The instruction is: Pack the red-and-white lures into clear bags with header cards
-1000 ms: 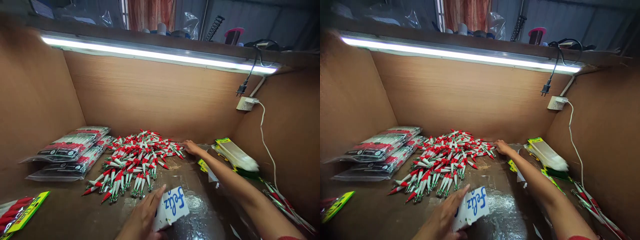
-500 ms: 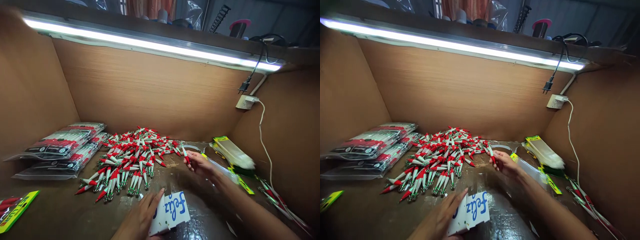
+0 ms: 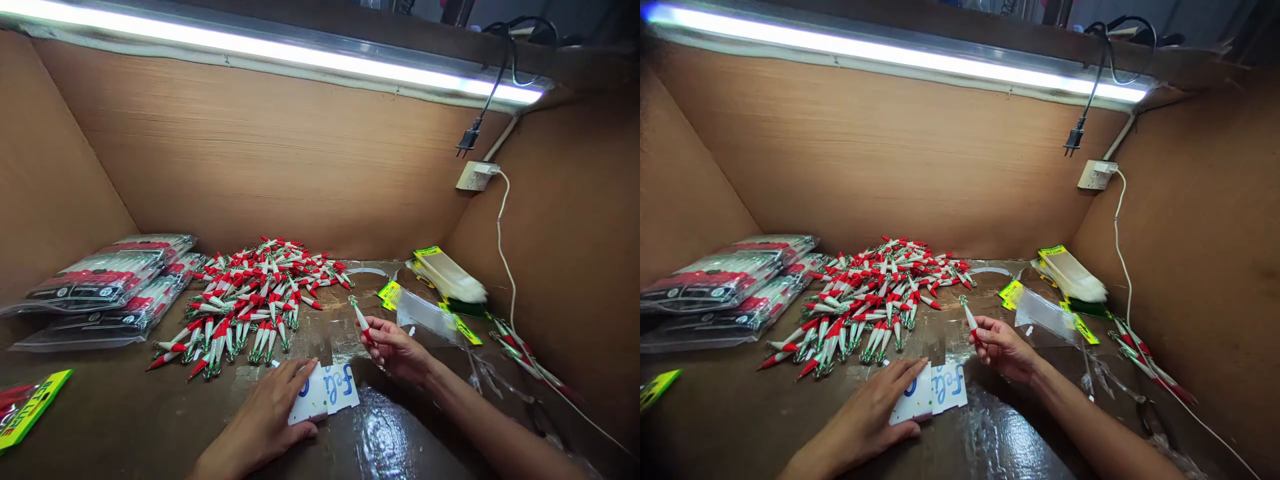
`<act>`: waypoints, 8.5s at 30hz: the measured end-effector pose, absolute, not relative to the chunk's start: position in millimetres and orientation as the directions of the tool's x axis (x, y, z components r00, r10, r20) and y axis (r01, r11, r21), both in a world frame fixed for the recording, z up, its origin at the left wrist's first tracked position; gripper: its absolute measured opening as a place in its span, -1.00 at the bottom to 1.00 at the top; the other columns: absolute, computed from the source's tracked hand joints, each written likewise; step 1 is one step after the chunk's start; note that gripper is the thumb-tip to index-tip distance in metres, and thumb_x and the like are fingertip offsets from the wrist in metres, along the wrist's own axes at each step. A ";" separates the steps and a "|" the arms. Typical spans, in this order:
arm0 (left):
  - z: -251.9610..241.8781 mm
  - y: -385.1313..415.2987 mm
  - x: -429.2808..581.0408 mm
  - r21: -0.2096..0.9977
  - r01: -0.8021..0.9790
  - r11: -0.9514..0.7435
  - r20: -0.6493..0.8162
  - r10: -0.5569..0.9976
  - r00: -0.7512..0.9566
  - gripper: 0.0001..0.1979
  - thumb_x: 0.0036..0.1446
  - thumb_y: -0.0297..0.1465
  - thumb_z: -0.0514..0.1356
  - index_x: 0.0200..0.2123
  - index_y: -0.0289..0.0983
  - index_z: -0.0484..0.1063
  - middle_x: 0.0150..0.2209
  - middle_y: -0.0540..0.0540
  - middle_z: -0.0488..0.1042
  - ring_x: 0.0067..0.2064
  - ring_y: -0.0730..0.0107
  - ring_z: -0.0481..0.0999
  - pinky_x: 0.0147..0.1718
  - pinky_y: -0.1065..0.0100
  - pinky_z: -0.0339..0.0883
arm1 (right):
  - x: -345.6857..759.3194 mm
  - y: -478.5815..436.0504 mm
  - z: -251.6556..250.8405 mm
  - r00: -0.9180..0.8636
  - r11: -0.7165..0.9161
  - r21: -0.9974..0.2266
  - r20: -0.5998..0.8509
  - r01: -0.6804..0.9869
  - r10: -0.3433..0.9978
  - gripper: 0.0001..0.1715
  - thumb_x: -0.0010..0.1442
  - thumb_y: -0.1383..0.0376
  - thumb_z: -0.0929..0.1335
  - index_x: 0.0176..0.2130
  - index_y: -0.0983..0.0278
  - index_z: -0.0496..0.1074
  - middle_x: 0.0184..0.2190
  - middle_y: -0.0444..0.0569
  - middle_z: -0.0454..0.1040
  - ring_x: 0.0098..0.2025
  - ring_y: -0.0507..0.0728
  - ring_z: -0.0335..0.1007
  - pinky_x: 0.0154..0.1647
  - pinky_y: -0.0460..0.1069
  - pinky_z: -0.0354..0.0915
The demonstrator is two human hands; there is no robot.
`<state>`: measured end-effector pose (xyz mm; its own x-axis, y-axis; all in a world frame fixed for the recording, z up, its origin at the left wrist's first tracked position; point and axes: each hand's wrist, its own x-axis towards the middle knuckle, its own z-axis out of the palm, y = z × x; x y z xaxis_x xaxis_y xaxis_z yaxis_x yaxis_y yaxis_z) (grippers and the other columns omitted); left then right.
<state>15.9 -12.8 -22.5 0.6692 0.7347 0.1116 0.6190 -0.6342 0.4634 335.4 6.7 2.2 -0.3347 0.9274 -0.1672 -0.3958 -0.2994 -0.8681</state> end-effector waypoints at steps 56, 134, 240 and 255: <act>-18.9 -14.2 20.6 0.464 0.606 -0.646 0.137 0.728 0.672 0.23 -0.13 -0.28 0.53 0.43 0.14 -0.20 0.34 -0.08 0.21 0.28 -0.05 0.27 0.25 -0.05 0.22 | 359.6 236.7 82.5 -0.367 0.431 -0.381 0.232 0.818 0.901 -0.81 0.20 0.27 0.42 -0.27 0.37 0.61 -0.44 -0.04 0.61 -0.43 0.06 0.48 -0.37 -0.10 0.31; -1.2 -10.9 12.8 0.398 0.682 -0.613 0.052 0.758 0.651 -0.06 0.07 -0.20 0.37 0.41 0.03 -0.05 0.27 -0.13 0.27 0.20 -0.03 0.32 0.16 -0.01 0.28 | 337.6 -16.4 -31.8 -0.229 -0.066 -0.878 -0.195 0.474 0.954 -0.24 0.34 -0.18 0.22 -0.46 0.31 0.63 -0.71 -0.07 0.47 -0.70 -0.02 0.11 -0.61 -0.09 -0.03; -2.9 -16.3 14.1 0.399 0.703 -0.588 0.048 0.779 0.625 -0.01 0.05 -0.18 0.39 0.43 0.06 -0.09 0.28 -0.12 0.27 0.23 -0.04 0.29 0.18 0.00 0.22 | 292.6 2.2 -18.9 -0.650 0.668 -0.544 0.267 0.508 0.712 -0.81 0.31 0.22 0.40 -0.09 0.14 0.60 -0.17 -0.01 0.55 -0.12 0.14 0.44 -0.11 -0.02 0.30; -1.2 -15.9 12.8 0.421 0.710 -0.565 0.026 0.790 0.613 0.00 -0.02 -0.21 0.42 0.41 0.05 -0.02 0.28 -0.15 0.30 0.23 -0.04 0.32 0.19 0.01 0.22 | 351.8 198.0 17.4 0.067 -0.034 -0.466 0.054 0.884 0.996 -0.72 0.32 0.19 0.40 -0.02 0.27 0.49 -0.01 0.05 0.50 -0.01 0.22 0.47 0.00 0.14 0.41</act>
